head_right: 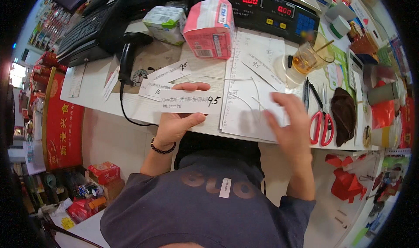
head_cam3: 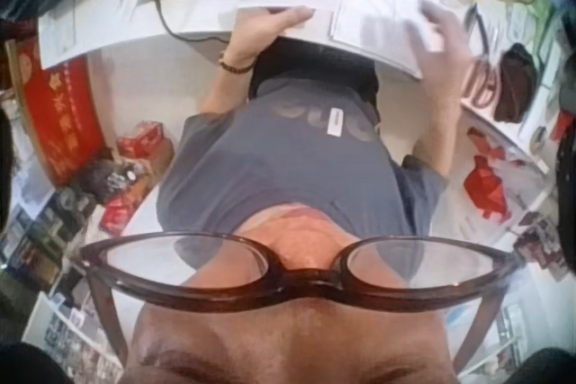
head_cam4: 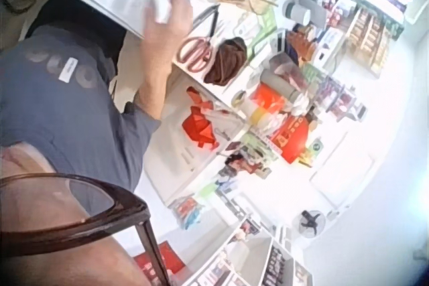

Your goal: The person cuts multiple price tags from a printed sheet using scissors at a checkout counter, then walks to a shelf to place the tags on products. The person also briefly removes and adjusts their glasses during the task.

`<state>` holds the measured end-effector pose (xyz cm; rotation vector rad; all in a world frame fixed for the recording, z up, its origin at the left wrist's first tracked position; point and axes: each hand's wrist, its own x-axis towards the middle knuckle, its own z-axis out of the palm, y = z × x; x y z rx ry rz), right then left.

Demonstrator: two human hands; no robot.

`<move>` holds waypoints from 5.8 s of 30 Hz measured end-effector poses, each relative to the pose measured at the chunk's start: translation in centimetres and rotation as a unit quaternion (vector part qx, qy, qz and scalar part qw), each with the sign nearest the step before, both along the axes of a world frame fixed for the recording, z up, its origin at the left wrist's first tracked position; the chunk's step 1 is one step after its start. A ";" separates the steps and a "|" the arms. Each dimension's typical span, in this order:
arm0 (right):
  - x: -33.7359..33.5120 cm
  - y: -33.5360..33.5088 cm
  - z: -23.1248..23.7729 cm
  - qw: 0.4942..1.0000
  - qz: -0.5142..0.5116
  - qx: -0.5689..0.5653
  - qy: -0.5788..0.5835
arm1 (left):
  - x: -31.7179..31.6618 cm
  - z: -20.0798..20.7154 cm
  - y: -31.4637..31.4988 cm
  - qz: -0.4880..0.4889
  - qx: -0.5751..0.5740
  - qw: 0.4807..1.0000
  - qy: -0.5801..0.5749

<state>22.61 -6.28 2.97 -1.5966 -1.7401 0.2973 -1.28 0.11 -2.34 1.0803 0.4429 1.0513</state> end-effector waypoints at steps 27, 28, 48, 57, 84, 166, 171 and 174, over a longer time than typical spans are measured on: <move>-5.4 2.2 -0.4 0.989 0.147 0.000 -0.004 | -0.4 0.3 -0.6 0.036 0.059 0.997 0.041; -5.1 2.0 -0.4 0.989 0.146 -0.004 -0.010 | -0.5 0.2 -0.6 0.041 0.059 0.997 0.033; -0.5 13.2 7.2 0.927 0.094 -0.094 0.351 | -1.3 1.4 0.4 -0.095 -0.024 0.995 0.018; -2.7 19.8 5.5 0.895 0.112 -0.129 0.412 | -5.8 11.9 16.0 0.211 0.432 0.716 0.506; -0.8 18.3 11.2 0.903 0.208 -0.270 0.262 | -12.8 21.9 -0.3 -0.013 0.052 0.836 0.546; -6.4 12.8 0.2 0.907 -0.041 -0.358 0.220 | -23.7 19.7 1.8 -0.024 -0.341 0.811 0.475; -7.8 11.8 0.9 0.881 -0.102 -0.367 0.280 | -24.9 19.5 2.2 -0.055 -0.309 0.819 0.480; -9.4 10.1 -0.1 0.857 -0.129 -0.376 0.326 | -25.3 20.2 2.5 -0.078 -0.221 0.822 0.520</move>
